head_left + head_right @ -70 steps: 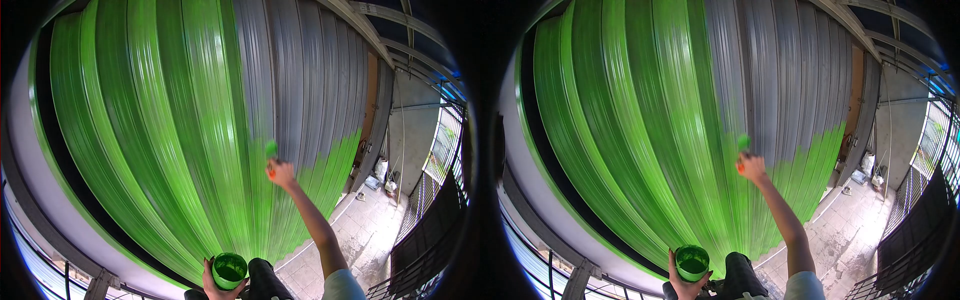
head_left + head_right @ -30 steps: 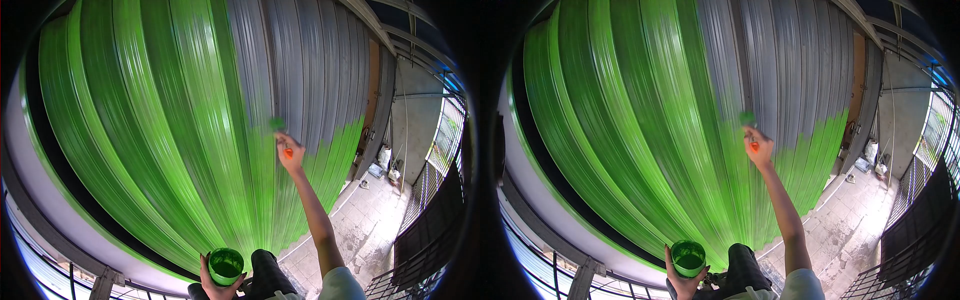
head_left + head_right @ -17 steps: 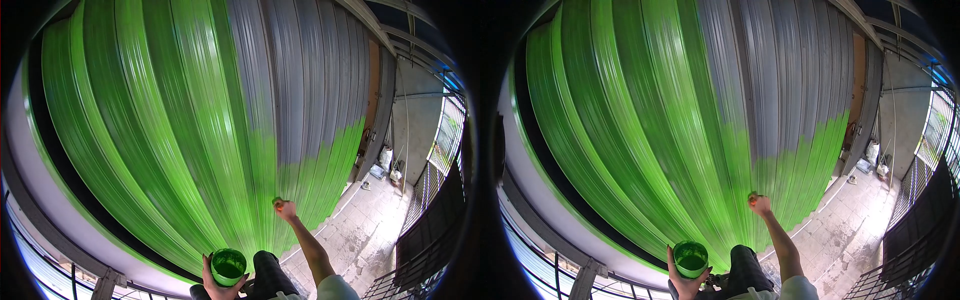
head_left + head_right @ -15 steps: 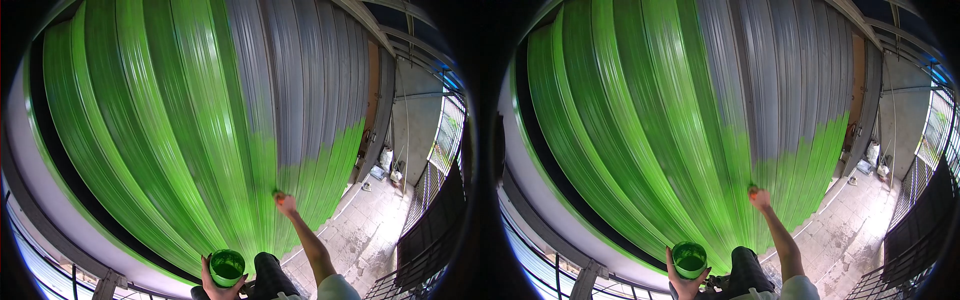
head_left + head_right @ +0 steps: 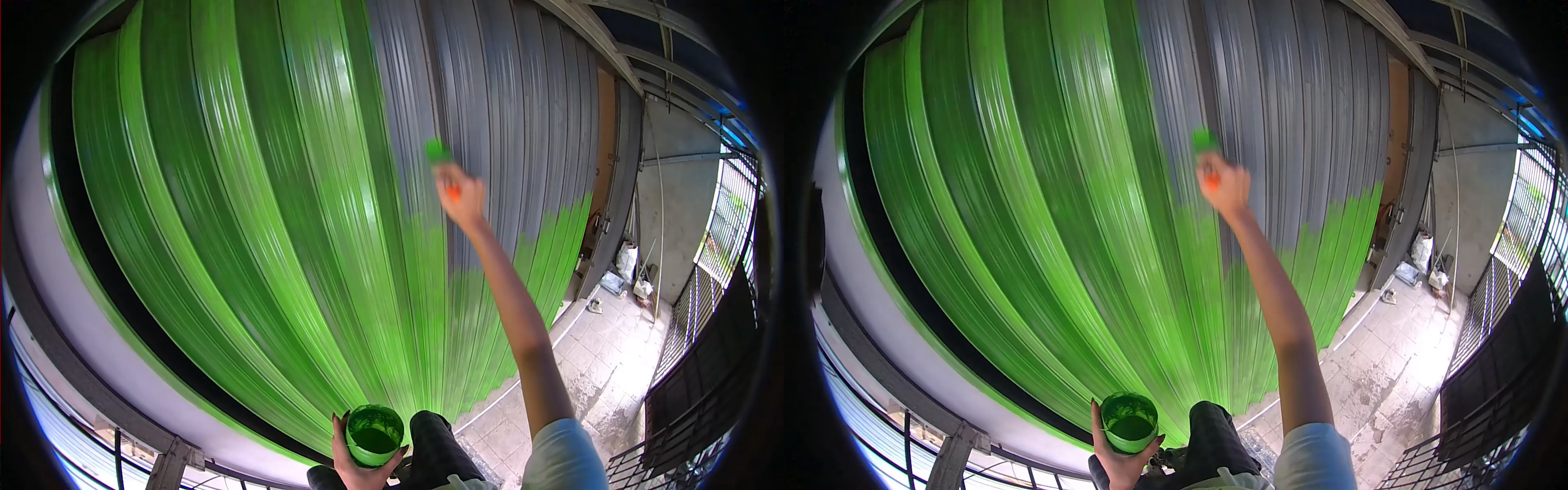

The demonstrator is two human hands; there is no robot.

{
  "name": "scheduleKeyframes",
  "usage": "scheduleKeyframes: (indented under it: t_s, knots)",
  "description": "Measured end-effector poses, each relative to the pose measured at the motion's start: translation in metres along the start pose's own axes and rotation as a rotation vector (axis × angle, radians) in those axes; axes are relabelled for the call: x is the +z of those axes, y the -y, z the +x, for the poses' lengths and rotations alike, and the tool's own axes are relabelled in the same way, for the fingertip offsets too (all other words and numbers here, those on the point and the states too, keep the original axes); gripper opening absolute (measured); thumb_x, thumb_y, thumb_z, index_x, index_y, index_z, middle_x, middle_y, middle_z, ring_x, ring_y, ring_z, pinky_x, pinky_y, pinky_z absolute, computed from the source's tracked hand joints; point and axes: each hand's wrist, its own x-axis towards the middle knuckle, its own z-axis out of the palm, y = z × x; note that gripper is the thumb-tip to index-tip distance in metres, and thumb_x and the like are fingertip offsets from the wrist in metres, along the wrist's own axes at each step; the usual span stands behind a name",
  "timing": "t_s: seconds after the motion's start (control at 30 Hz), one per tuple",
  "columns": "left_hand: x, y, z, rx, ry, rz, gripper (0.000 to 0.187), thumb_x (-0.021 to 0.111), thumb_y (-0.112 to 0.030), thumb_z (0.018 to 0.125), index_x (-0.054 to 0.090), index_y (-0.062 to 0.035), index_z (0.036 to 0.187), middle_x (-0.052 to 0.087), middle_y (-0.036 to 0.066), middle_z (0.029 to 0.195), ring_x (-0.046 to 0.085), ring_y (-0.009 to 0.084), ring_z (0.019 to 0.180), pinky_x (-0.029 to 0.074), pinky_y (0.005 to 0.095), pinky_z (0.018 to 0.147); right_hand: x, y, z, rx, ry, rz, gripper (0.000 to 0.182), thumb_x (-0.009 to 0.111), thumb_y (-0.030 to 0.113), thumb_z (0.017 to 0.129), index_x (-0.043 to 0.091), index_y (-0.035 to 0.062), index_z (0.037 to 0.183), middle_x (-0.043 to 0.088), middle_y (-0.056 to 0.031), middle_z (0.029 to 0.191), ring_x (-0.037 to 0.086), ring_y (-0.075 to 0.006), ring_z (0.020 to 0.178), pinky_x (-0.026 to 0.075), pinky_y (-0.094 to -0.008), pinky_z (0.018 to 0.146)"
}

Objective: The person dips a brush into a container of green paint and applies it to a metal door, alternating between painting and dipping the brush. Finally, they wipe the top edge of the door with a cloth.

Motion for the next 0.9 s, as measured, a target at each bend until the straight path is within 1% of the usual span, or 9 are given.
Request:
scheduleKeyframes:
  t_s: [0.1, 0.2, 0.27, 0.33, 0.4, 0.47, 0.67, 0.77, 0.9]
  knots:
    - [-0.003, 0.002, 0.000, -0.041, -0.022, -0.047, 0.107, 0.088, -0.015, 0.055, 0.026, 0.0030, 0.140, 0.053, 0.021, 0.123, 0.055, 0.0279, 0.109, 0.046, 0.0370, 0.092, -0.003, -0.019, -0.122, 0.057, 0.096, 0.028, 0.016, 0.062, 0.021, 0.078, 0.062, 0.0217, 0.094, 0.060, 0.0008, 0.060, 0.058, -0.0191, 0.048, 0.043, -0.0324, 0.045]
    - [-0.006, 0.003, 0.003, 0.038, -0.063, 0.042, 0.105, 0.087, -0.016, 0.055, 0.027, 0.0032, 0.140, 0.053, 0.021, 0.122, 0.056, 0.0274, 0.108, 0.047, 0.0367, 0.091, -0.021, -0.018, -0.230, 0.205, 0.333, 0.021, 0.017, 0.063, 0.011, 0.076, 0.064, 0.0157, 0.092, 0.064, -0.0025, 0.067, 0.058, -0.0179, 0.049, 0.048, -0.0273, 0.051]
    - [-0.007, 0.006, 0.003, 0.032, -0.060, 0.030, 0.105, 0.088, -0.017, 0.055, 0.028, 0.0036, 0.139, 0.053, 0.021, 0.122, 0.056, 0.0276, 0.108, 0.047, 0.0366, 0.091, -0.026, -0.012, -0.268, 0.202, 0.301, 0.029, 0.015, 0.063, 0.013, 0.078, 0.064, 0.0112, 0.092, 0.065, -0.0028, 0.066, 0.059, -0.0166, 0.048, 0.048, -0.0278, 0.049]
    - [-0.010, 0.010, 0.001, 0.008, -0.078, 0.040, 0.106, 0.088, -0.019, 0.055, 0.028, 0.0040, 0.139, 0.053, 0.022, 0.122, 0.056, 0.0285, 0.108, 0.047, 0.0366, 0.091, -0.031, 0.010, -0.277, 0.509, 0.264, 0.274, 0.013, 0.062, 0.017, 0.079, 0.063, 0.0075, 0.088, 0.064, -0.0077, 0.062, 0.062, -0.0205, 0.051, 0.050, -0.0308, 0.050]
    - [-0.016, 0.016, 0.005, 0.077, -0.105, 0.107, 0.107, 0.089, -0.022, 0.054, 0.029, 0.0038, 0.139, 0.053, 0.022, 0.121, 0.056, 0.0297, 0.108, 0.047, 0.0371, 0.091, -0.049, 0.050, -0.248, 1.000, 0.286, 0.755, 0.019, 0.061, 0.017, 0.080, 0.062, 0.0008, 0.091, 0.062, -0.0123, 0.062, 0.061, -0.0203, 0.050, 0.048, -0.0293, 0.046]
    - [-0.024, 0.018, 0.009, 0.172, -0.147, 0.146, 0.104, 0.088, -0.026, 0.055, 0.031, 0.0029, 0.138, 0.055, 0.022, 0.115, 0.057, 0.0340, 0.102, 0.047, 0.0400, 0.088, -0.070, 0.091, -0.208, 1.115, 0.198, 1.018, 0.023, 0.058, 0.017, 0.081, 0.059, -0.0039, 0.090, 0.061, -0.0143, 0.062, 0.061, -0.0208, 0.050, 0.047, -0.0289, 0.044]
    - [-0.049, 0.031, 0.018, 0.190, -0.128, 0.345, 0.111, 0.090, -0.024, 0.051, 0.026, 0.0065, 0.137, 0.053, 0.023, 0.120, 0.056, 0.0333, 0.107, 0.045, 0.0403, 0.091, -0.123, 0.174, -0.157, 0.930, 0.435, 1.609, 0.028, 0.056, 0.019, 0.085, 0.056, -0.0084, 0.086, 0.060, -0.0182, 0.060, 0.057, -0.0216, 0.042, 0.047, -0.0312, 0.038]
    - [-0.065, 0.026, 0.024, 0.225, -0.126, 0.379, 0.110, 0.089, -0.025, 0.050, 0.028, 0.0070, 0.136, 0.053, 0.023, 0.120, 0.053, 0.0353, 0.108, 0.042, 0.0428, 0.093, -0.139, 0.204, -0.152, 0.775, 0.615, 1.480, 0.030, 0.056, 0.020, 0.088, 0.057, -0.0096, 0.084, 0.060, -0.0191, 0.057, 0.057, -0.0223, 0.040, 0.046, -0.0313, 0.037]
    - [-0.081, 0.022, 0.027, 0.312, -0.140, 0.403, 0.104, 0.085, -0.026, 0.051, 0.031, 0.0082, 0.134, 0.052, 0.022, 0.121, 0.051, 0.0384, 0.110, 0.037, 0.0487, 0.094, -0.148, 0.226, -0.152, 0.786, 0.738, 1.439, 0.030, 0.056, 0.019, 0.089, 0.061, -0.0094, 0.082, 0.059, -0.0136, 0.053, 0.055, -0.0146, 0.040, 0.043, -0.0249, 0.037]
